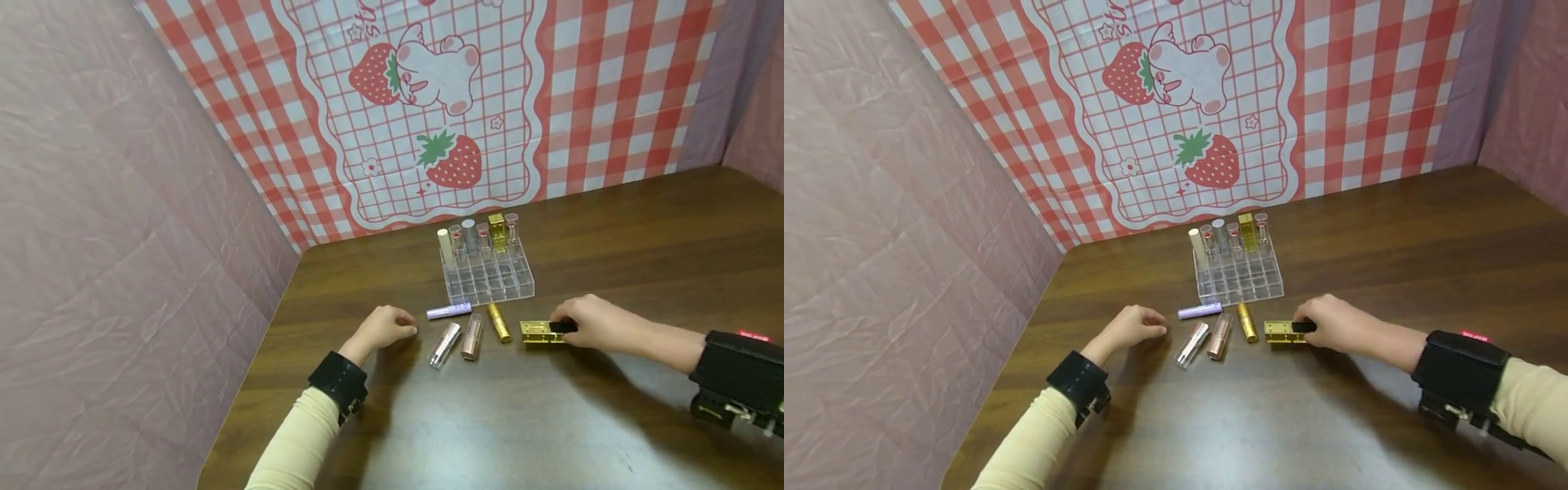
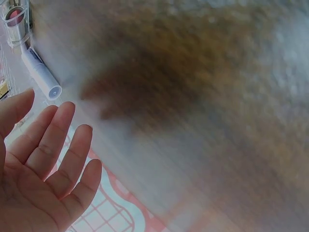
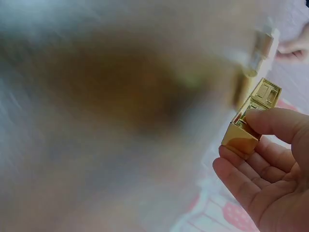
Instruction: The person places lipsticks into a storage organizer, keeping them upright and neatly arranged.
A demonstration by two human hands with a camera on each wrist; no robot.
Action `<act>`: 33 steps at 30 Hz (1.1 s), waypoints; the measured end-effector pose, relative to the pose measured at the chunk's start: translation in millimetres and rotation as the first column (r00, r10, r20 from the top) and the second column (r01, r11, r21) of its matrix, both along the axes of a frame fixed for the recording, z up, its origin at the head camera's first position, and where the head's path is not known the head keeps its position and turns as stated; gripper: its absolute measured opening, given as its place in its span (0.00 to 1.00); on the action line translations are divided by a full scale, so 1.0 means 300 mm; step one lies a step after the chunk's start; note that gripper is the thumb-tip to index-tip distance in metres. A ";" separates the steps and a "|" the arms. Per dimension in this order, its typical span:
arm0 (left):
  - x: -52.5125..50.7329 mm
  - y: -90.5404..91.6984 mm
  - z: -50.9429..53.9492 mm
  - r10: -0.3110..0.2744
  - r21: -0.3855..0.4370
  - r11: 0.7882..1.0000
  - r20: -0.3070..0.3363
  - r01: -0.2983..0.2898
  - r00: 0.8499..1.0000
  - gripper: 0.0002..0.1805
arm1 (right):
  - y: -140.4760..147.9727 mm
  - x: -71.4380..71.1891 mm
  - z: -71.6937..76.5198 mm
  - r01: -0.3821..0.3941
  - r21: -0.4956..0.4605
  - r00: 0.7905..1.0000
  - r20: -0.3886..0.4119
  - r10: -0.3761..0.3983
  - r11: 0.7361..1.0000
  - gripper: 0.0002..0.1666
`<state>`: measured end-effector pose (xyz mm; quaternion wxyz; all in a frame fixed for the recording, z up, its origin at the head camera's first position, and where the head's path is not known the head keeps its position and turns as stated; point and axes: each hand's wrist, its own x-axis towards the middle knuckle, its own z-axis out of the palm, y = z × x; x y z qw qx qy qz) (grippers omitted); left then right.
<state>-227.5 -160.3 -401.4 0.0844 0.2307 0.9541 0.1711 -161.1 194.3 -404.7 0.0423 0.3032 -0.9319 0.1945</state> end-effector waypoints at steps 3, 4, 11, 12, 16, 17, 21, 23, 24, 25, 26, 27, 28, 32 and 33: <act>0.003 0.002 -0.001 0.000 -0.001 1.000 -0.010 0.000 1.000 0.13 | 0.015 -0.015 0.063 0.044 -0.020 0.999 -0.021 -0.045 0.999 0.10; 0.004 0.003 0.000 0.002 0.001 1.000 -0.010 -0.002 1.000 0.13 | 0.021 -0.022 0.088 0.057 -0.027 0.998 -0.028 -0.058 0.998 0.10; 0.016 0.026 0.015 -0.018 0.052 0.998 -0.005 0.018 1.000 0.14 | 0.045 -0.058 0.298 0.198 -0.030 0.977 -0.073 -0.200 0.980 0.15; 0.018 0.030 0.016 -0.020 0.057 0.998 -0.002 0.020 1.000 0.14 | 0.043 -0.062 0.327 0.216 -0.033 0.973 -0.075 -0.218 0.976 0.15; 0.019 0.042 0.015 -0.014 0.057 0.998 -0.004 0.015 1.000 0.14 | 0.026 -0.082 0.427 0.252 -0.050 0.960 -0.116 -0.257 0.966 0.16; 0.018 0.044 0.014 -0.013 0.054 0.998 -0.006 0.013 1.000 0.14 | 0.018 -0.087 0.448 0.256 -0.055 0.958 -0.122 -0.261 0.965 0.17; 0.014 0.044 0.005 -0.010 0.049 0.999 0.002 0.010 1.000 0.14 | -0.022 -0.116 0.520 0.256 -0.056 0.956 -0.130 -0.262 0.965 0.16; 0.011 0.043 0.003 -0.013 0.048 0.999 0.007 0.012 1.000 0.14 | -0.046 -0.133 0.549 0.242 -0.050 0.960 -0.133 -0.246 0.969 0.17; 0.011 0.043 0.004 -0.013 0.045 0.999 0.008 0.012 1.000 0.14 | -0.059 -0.142 0.561 0.233 -0.043 0.962 -0.134 -0.236 0.972 0.17; 0.010 0.042 0.004 -0.013 0.044 0.999 0.009 0.012 1.000 0.14 | -0.072 -0.152 0.572 0.219 -0.040 0.965 -0.136 -0.222 0.975 0.17; 0.009 0.042 0.005 -0.014 0.043 0.999 0.009 0.013 1.000 0.14 | -0.085 -0.163 0.582 0.206 -0.032 0.968 -0.141 -0.209 0.978 0.17; 0.008 0.043 0.007 -0.016 0.042 0.999 0.008 0.015 1.000 0.14 | -0.099 -0.173 0.590 0.193 -0.025 0.970 -0.146 -0.194 0.981 0.17; 0.007 0.043 0.010 -0.017 0.038 0.999 0.006 0.017 1.000 0.14 | -0.114 -0.184 0.598 0.180 -0.016 0.972 -0.149 -0.181 0.983 0.17; 0.002 0.045 0.019 -0.021 0.023 1.000 0.000 0.021 1.000 0.15 | -0.174 -0.231 0.614 0.130 0.013 0.983 -0.130 -0.127 0.991 0.17; 0.001 0.046 0.021 -0.021 0.017 1.000 -0.001 0.021 1.000 0.15 | -0.190 -0.243 0.616 0.120 0.019 0.985 -0.125 -0.116 0.993 0.17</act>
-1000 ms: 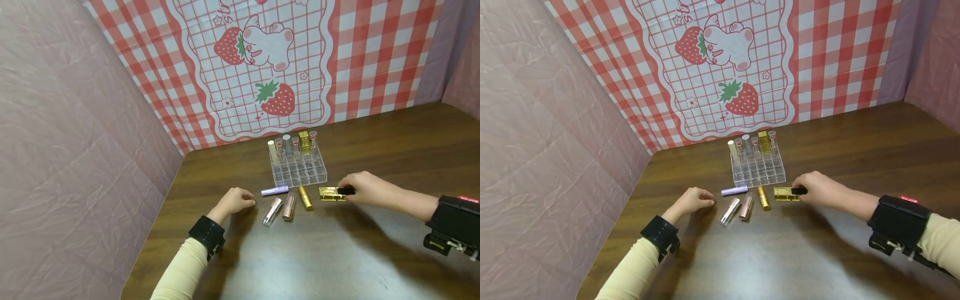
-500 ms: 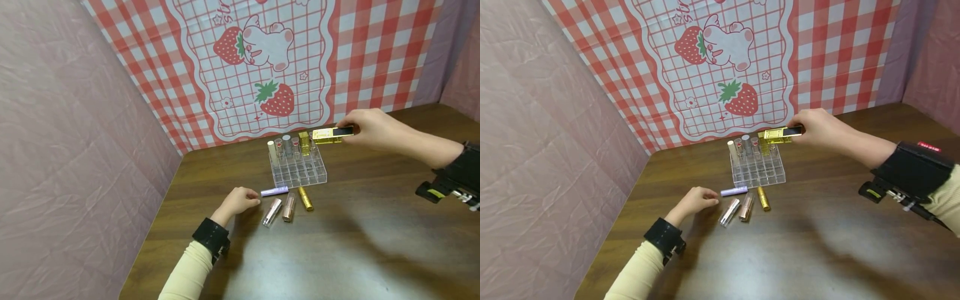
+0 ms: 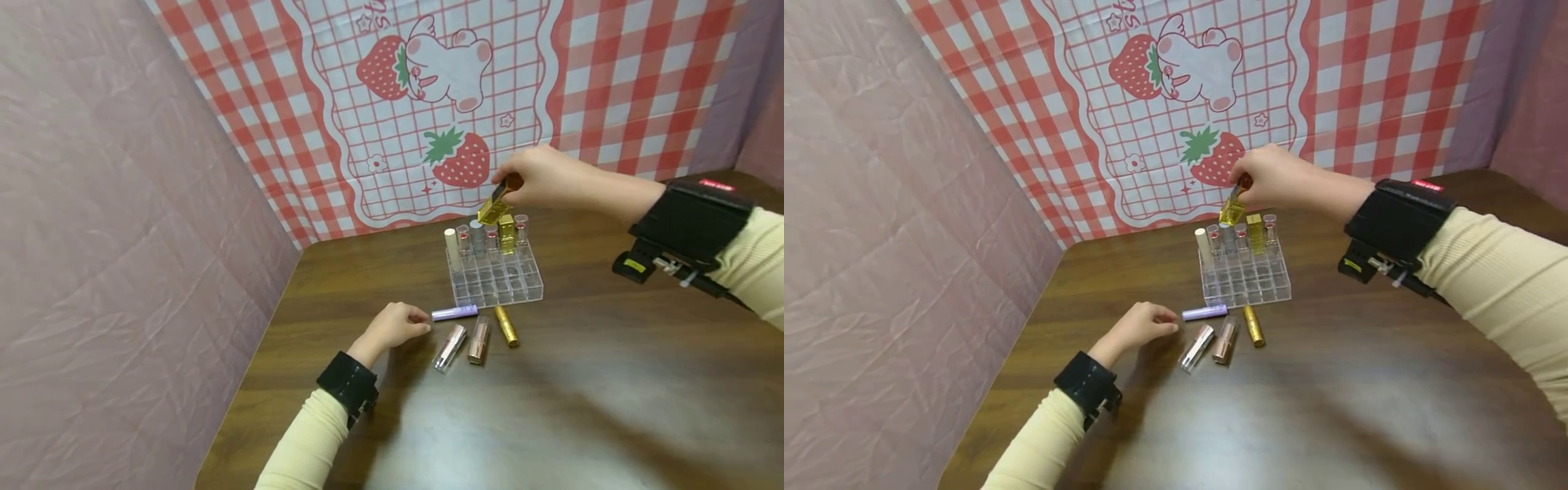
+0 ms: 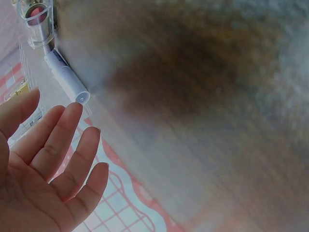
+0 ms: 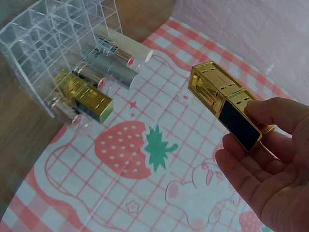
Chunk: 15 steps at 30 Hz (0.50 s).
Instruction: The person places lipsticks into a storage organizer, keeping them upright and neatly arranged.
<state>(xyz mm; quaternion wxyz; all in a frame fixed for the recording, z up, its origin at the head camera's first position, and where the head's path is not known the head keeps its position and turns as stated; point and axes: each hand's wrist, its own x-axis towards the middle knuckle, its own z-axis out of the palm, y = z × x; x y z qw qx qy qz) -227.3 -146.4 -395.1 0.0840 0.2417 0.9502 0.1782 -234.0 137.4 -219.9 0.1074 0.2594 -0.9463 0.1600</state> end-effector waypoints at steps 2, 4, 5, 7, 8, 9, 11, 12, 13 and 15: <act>-0.003 0.001 0.000 0.003 -0.009 1.000 0.006 -0.003 1.000 0.14 | -0.030 -0.023 0.000 -0.019 0.003 1.000 0.023 0.019 1.000 0.17; -0.005 0.003 0.001 0.008 -0.017 1.000 0.015 -0.008 1.000 0.14 | -0.058 -0.044 -0.002 -0.033 0.006 0.999 0.038 0.033 0.999 0.18; -0.007 0.003 0.002 0.009 -0.022 1.000 0.018 -0.008 1.000 0.14 | -0.072 -0.054 -0.003 -0.037 0.008 0.998 0.051 0.037 0.999 0.18; -0.010 0.003 0.003 0.010 -0.032 0.999 0.024 -0.009 1.000 0.14 | -0.100 -0.074 -0.007 -0.052 0.019 0.996 0.072 0.051 0.998 0.18; -0.011 0.003 0.006 0.008 -0.038 0.999 0.023 -0.007 1.000 0.14 | -0.114 -0.084 -0.011 -0.063 0.024 0.995 0.078 0.061 0.998 0.19; -0.012 0.003 0.008 0.005 -0.044 0.999 0.022 -0.004 1.000 0.14 | -0.127 -0.095 -0.018 -0.075 0.030 0.994 0.080 0.073 0.997 0.19; -0.015 0.003 0.011 -0.006 -0.055 0.998 0.014 0.006 1.000 0.14 | -0.154 -0.116 -0.037 -0.098 0.048 0.991 0.097 0.093 0.994 0.19; -0.017 0.004 0.012 -0.011 -0.058 0.998 0.010 0.011 1.000 0.14 | -0.168 -0.127 -0.050 -0.112 0.062 0.990 0.096 0.106 0.992 0.19; -0.019 0.005 0.012 -0.015 -0.058 0.998 0.006 0.016 1.000 0.14 | -0.182 -0.138 -0.064 -0.121 0.076 0.989 0.099 0.114 0.990 0.19; -0.021 0.006 0.015 -0.018 -0.056 0.998 0.003 0.018 1.000 0.13 | -0.210 -0.156 -0.095 -0.133 0.099 0.987 0.104 0.123 0.986 0.16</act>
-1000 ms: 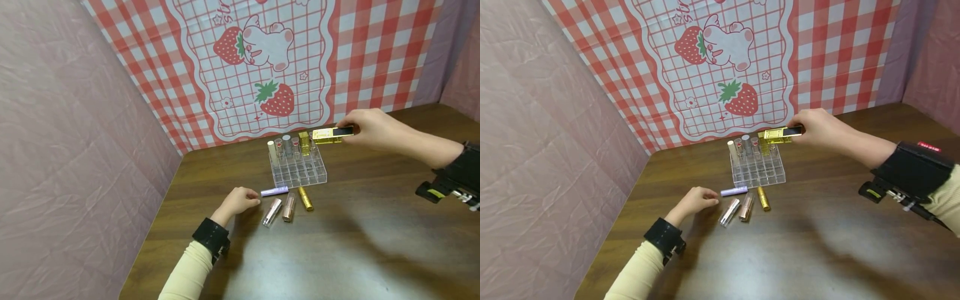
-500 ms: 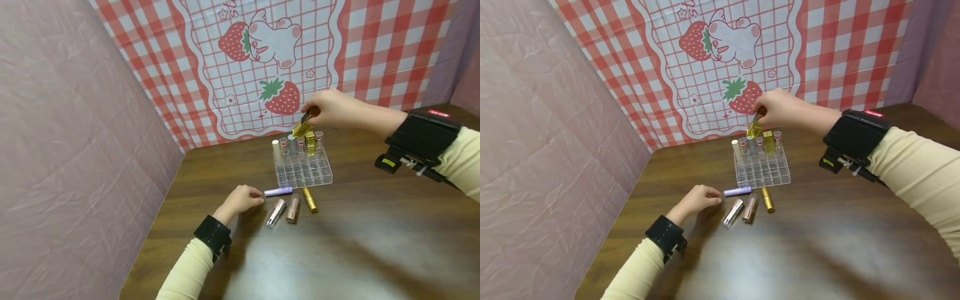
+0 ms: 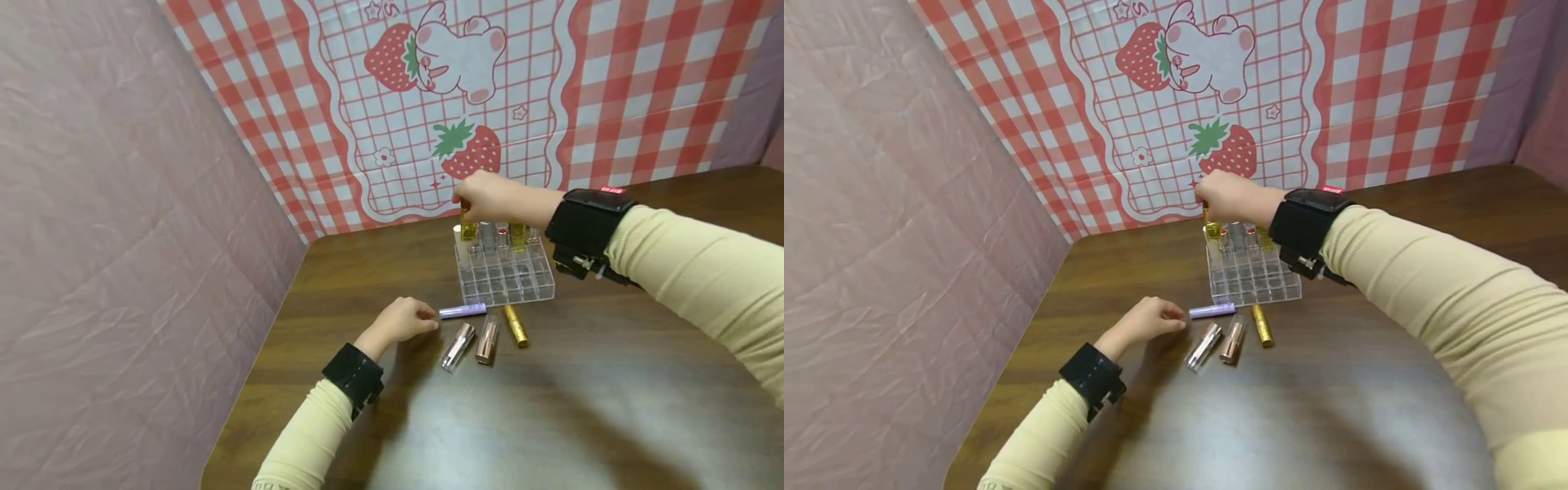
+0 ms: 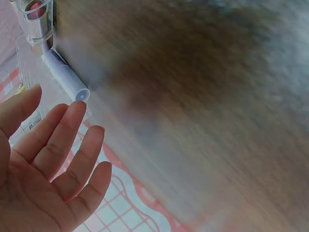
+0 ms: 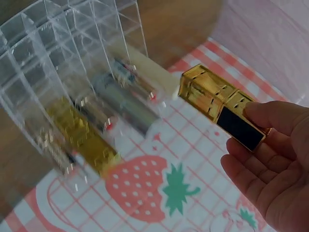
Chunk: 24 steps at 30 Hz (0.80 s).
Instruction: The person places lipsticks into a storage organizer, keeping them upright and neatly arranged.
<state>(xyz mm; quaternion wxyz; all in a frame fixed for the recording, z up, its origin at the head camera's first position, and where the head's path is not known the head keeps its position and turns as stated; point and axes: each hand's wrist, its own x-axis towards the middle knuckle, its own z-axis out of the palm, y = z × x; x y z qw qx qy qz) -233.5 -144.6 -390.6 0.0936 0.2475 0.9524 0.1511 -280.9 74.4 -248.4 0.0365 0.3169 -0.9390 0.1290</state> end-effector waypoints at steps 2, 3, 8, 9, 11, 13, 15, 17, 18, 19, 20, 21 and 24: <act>-0.002 0.004 0.002 0.001 0.004 1.000 -0.004 -0.001 1.000 0.13 | -0.025 -0.014 -0.028 -0.003 0.027 1.000 -0.002 0.003 1.000 0.11; -0.003 0.005 0.003 0.004 0.006 1.000 -0.005 -0.004 1.000 0.13 | -0.036 -0.021 -0.042 -0.004 0.035 1.000 -0.001 0.004 0.999 0.09; -0.007 0.008 -0.001 0.013 0.005 1.000 0.001 -0.013 1.000 0.14 | -0.068 -0.040 -0.103 0.002 0.043 1.000 0.027 -0.003 0.999 0.08; -0.008 0.008 -0.002 0.012 0.006 1.000 0.006 -0.012 1.000 0.14 | -0.069 -0.044 -0.116 0.000 0.045 1.000 0.031 -0.001 0.999 0.08; -0.009 0.007 -0.003 0.007 0.006 1.000 0.012 -0.007 1.000 0.13 | -0.067 -0.049 -0.139 -0.008 0.047 1.000 0.030 0.006 0.999 0.09; -0.012 0.006 -0.003 0.004 0.003 1.000 0.009 -0.004 1.000 0.13 | -0.063 -0.053 -0.161 -0.023 0.052 1.000 0.019 0.022 0.998 0.07; -0.017 0.004 0.000 0.008 -0.001 1.000 0.000 -0.008 1.000 0.13 | -0.059 -0.057 -0.179 -0.036 0.057 0.999 0.008 0.036 0.998 0.06; -0.021 0.003 0.003 0.010 -0.006 1.000 -0.011 -0.010 1.000 0.13 | -0.057 -0.060 -0.192 -0.043 0.061 0.999 0.002 0.043 0.997 0.07; -0.024 0.002 0.004 0.012 -0.008 1.000 -0.016 -0.012 1.000 0.13 | -0.058 -0.061 -0.197 -0.042 0.059 0.999 0.005 0.041 0.997 0.07; -0.025 0.002 0.006 0.014 -0.011 1.000 -0.018 -0.014 1.000 0.13 | -0.058 -0.062 -0.200 -0.039 0.059 0.999 0.009 0.039 0.997 0.08; -0.027 0.001 0.007 0.014 -0.014 1.000 -0.018 -0.014 1.000 0.13 | -0.060 -0.064 -0.203 -0.039 0.059 0.999 0.010 0.038 0.998 0.09; -0.029 0.000 0.007 0.013 -0.015 1.000 -0.017 -0.014 1.000 0.14 | -0.062 -0.066 -0.206 -0.039 0.060 0.999 0.011 0.038 0.997 0.10; -0.033 -0.002 0.007 0.013 -0.020 1.000 -0.012 -0.013 1.000 0.14 | -0.070 -0.071 -0.212 -0.032 0.062 0.999 0.010 0.032 0.998 0.13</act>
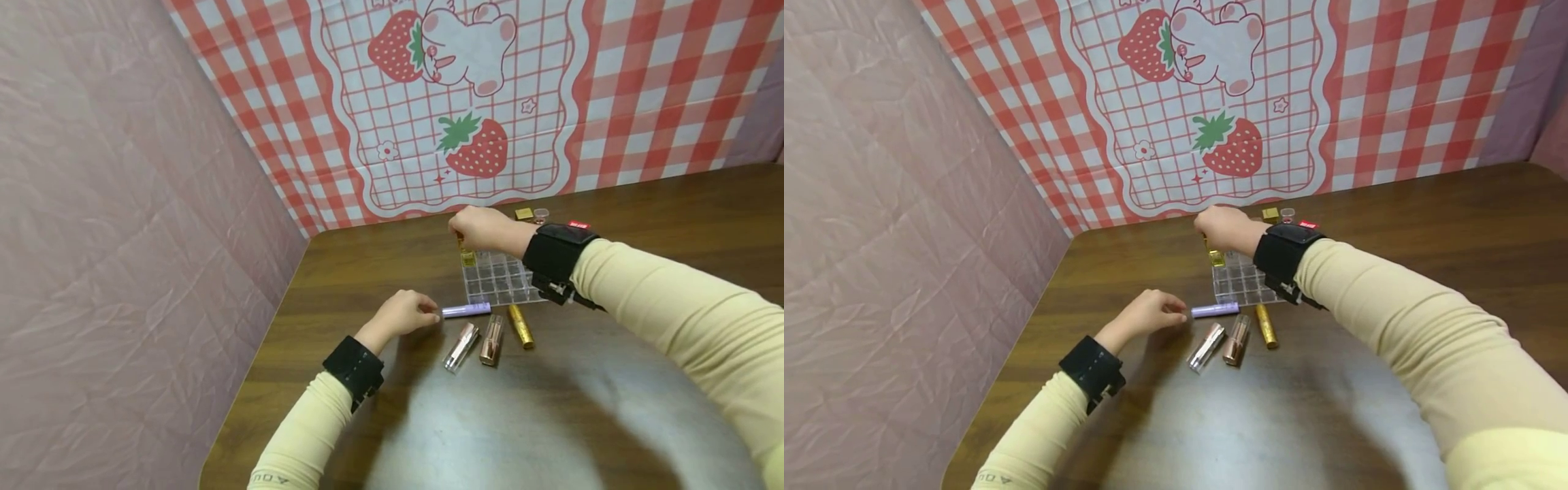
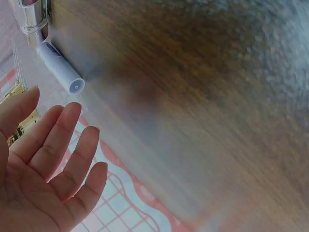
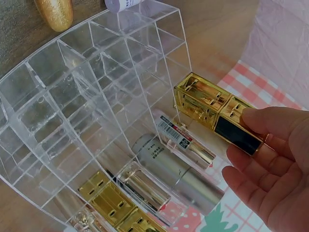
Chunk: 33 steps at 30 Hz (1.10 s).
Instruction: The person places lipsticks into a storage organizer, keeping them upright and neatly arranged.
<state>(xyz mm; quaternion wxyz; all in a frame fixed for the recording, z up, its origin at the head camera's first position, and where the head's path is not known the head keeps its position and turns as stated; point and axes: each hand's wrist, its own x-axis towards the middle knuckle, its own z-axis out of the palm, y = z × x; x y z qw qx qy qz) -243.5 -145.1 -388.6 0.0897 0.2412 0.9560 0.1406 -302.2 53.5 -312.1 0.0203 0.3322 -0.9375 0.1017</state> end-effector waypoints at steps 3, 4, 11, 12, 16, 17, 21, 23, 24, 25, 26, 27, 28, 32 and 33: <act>-0.002 0.002 0.002 -0.001 -0.003 1.000 0.004 0.001 1.000 0.14 | -0.003 -0.001 -0.006 0.004 0.003 1.000 -0.012 -0.004 1.000 0.16; -0.003 0.003 0.003 -0.001 -0.002 1.000 0.008 0.001 1.000 0.14 | -0.004 -0.001 -0.009 0.003 0.003 1.000 -0.018 -0.003 1.000 0.16; -0.005 0.011 0.009 0.005 0.013 1.000 0.036 -0.006 0.999 0.14 | -0.003 0.013 -0.030 0.026 0.019 0.998 -0.062 -0.025 0.999 0.09; -0.005 0.012 0.010 0.003 0.013 1.000 0.037 -0.004 0.999 0.14 | -0.004 0.017 -0.032 0.033 0.017 0.997 -0.069 -0.031 0.999 0.09; -0.007 0.015 0.010 -0.008 0.014 1.000 0.028 0.008 1.000 0.14 | -0.004 0.021 -0.045 0.008 0.039 0.989 -0.147 -0.002 0.999 0.07; -0.007 0.016 0.010 -0.011 0.015 1.000 0.026 0.010 1.000 0.14 | -0.004 0.022 -0.048 -0.003 0.047 0.986 -0.167 0.011 0.999 0.08; -0.009 0.015 0.010 -0.016 0.008 1.000 0.014 0.016 1.000 0.13 | -0.004 0.024 -0.059 -0.046 0.087 0.973 -0.223 0.065 0.995 0.08; -0.012 0.014 0.010 -0.016 0.004 1.000 0.011 0.016 1.000 0.13 | -0.003 0.026 -0.060 -0.048 0.097 0.974 -0.217 0.068 0.994 0.08; -0.013 0.014 0.009 -0.018 0.001 1.000 0.008 0.018 1.000 0.13 | -0.002 0.027 -0.060 -0.050 0.102 0.974 -0.215 0.071 0.994 0.08; -0.015 0.015 0.008 -0.018 0.001 1.000 0.006 0.018 1.000 0.13 | -0.002 0.029 -0.059 -0.048 0.108 0.975 -0.210 0.070 0.993 0.08; -0.017 0.016 0.008 -0.020 0.001 1.000 0.006 0.020 1.000 0.13 | 0.000 0.030 -0.059 -0.046 0.115 0.975 -0.213 0.070 0.992 0.07; -0.018 0.017 0.007 -0.021 0.000 1.000 0.005 0.021 1.000 0.13 | 0.001 0.032 -0.059 -0.042 0.127 0.974 -0.217 0.069 0.991 0.07; -0.020 0.019 0.007 -0.022 -0.002 1.000 0.004 0.022 1.000 0.13 | 0.003 0.033 -0.060 -0.043 0.137 0.970 -0.231 0.075 0.990 0.07; -0.025 0.027 0.007 -0.018 -0.019 1.000 -0.001 0.018 1.000 0.13 | 0.007 0.038 -0.070 -0.038 0.208 0.942 -0.319 0.104 0.977 0.04; -0.026 0.030 0.008 -0.015 -0.025 1.000 -0.001 0.015 1.000 0.13 | 0.008 0.038 -0.073 -0.034 0.223 0.934 -0.340 0.111 0.974 0.04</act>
